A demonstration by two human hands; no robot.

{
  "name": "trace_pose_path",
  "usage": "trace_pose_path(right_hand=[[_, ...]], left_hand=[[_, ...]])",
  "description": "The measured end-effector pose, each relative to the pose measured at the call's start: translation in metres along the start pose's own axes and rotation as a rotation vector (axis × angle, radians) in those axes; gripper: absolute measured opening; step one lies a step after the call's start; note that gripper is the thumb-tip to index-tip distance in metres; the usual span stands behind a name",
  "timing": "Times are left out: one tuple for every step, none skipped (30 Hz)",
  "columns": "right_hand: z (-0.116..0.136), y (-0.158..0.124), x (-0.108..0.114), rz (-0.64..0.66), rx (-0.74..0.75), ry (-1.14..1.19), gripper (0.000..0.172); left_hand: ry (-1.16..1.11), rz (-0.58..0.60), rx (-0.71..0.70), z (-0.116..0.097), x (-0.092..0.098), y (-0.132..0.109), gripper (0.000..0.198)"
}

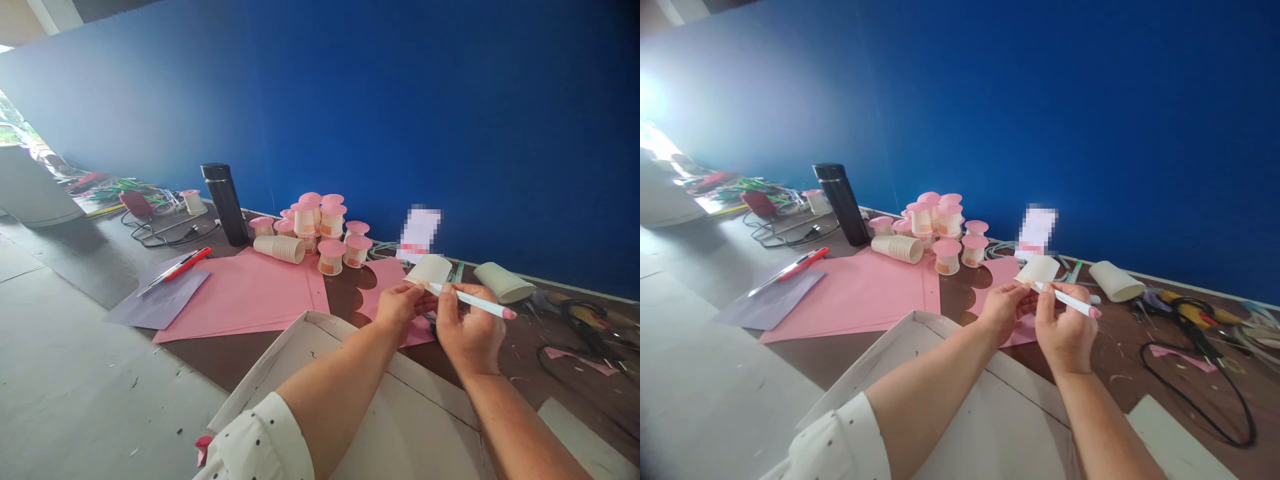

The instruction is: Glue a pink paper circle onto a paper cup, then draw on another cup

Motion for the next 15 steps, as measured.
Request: trace_pose_path(right_hand=[[0.0003,0.0002,0.0003,0.000,-0.001,0.001,0.026],[0.0004,0.0004,0.0005,-0.002,-0.002,0.001,0.026],[0.0005,0.0006,0.0007,-0.005,-0.001,-0.001,0.026],[0.0005,0.0007,0.0007,-0.007,0.000,-0.003,0.025],[0.0004,0.0007,0.0006,-0.008,0.001,-0.006,0.025],[0.0002,0.0007,0.0004,-0.008,0.000,-0.009,0.025],[-0.0001,0.0007,0.0001,-0.009,-0.004,-0.012,0.025],[-0.0005,0.0007,-0.0002,-0.008,-0.010,-0.013,0.026],[-0.0008,0.0006,-0.0005,-0.006,-0.015,-0.013,0.026],[-0.0011,0.0006,-0.0007,-0.004,-0.019,-0.012,0.026],[-0.0014,0.0005,-0.0008,-0.002,-0.021,-0.013,0.026],[-0.0015,0.0005,-0.0007,-0.002,-0.021,-0.016,0.026],[-0.0015,0.0005,-0.0006,-0.003,-0.021,-0.020,0.026],[-0.0013,0.0005,-0.0003,-0.002,-0.020,-0.024,0.026],[-0.0011,0.0006,-0.0001,-0.002,-0.020,-0.026,0.026]], left_hand=[[0.001,0.000,0.000,0.0002,0.0000,0.0001,0.012],[0.002,-0.002,0.001,0.0002,0.0000,0.0001,0.012],[0.002,-0.004,0.002,0.0002,0.0000,0.0001,0.012],[0.001,-0.006,0.003,0.0001,-0.0001,0.0001,0.012],[-0.003,-0.008,0.003,-0.0002,-0.0002,0.0001,0.012],[-0.007,-0.010,0.003,-0.0005,-0.0004,0.0000,0.012],[-0.010,-0.012,0.003,-0.0008,-0.0005,0.0000,0.012],[-0.012,-0.016,0.001,-0.0012,-0.0006,-0.0001,0.013],[-0.013,-0.019,-0.001,-0.0015,-0.0006,-0.0002,0.014],[-0.014,-0.021,-0.002,-0.0017,-0.0007,-0.0003,0.014],[-0.015,-0.024,-0.004,-0.0019,-0.0008,-0.0003,0.014],[-0.016,-0.027,-0.005,-0.0020,-0.0008,-0.0003,0.013],[-0.017,-0.030,-0.005,-0.0019,-0.0008,-0.0003,0.012],[-0.018,-0.030,-0.004,-0.0018,-0.0007,-0.0002,0.011],[-0.019,-0.030,-0.004,-0.0016,-0.0006,-0.0001,0.011]])
Point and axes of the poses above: each hand's wrist, its own y-axis towards the middle knuckle, its own x-axis out of the back of the hand, z = x × y, the point moved 2 cm from there along y, towards the middle knuckle, and after that the axes turned 1 degree about -x, right-handed, at the moved point
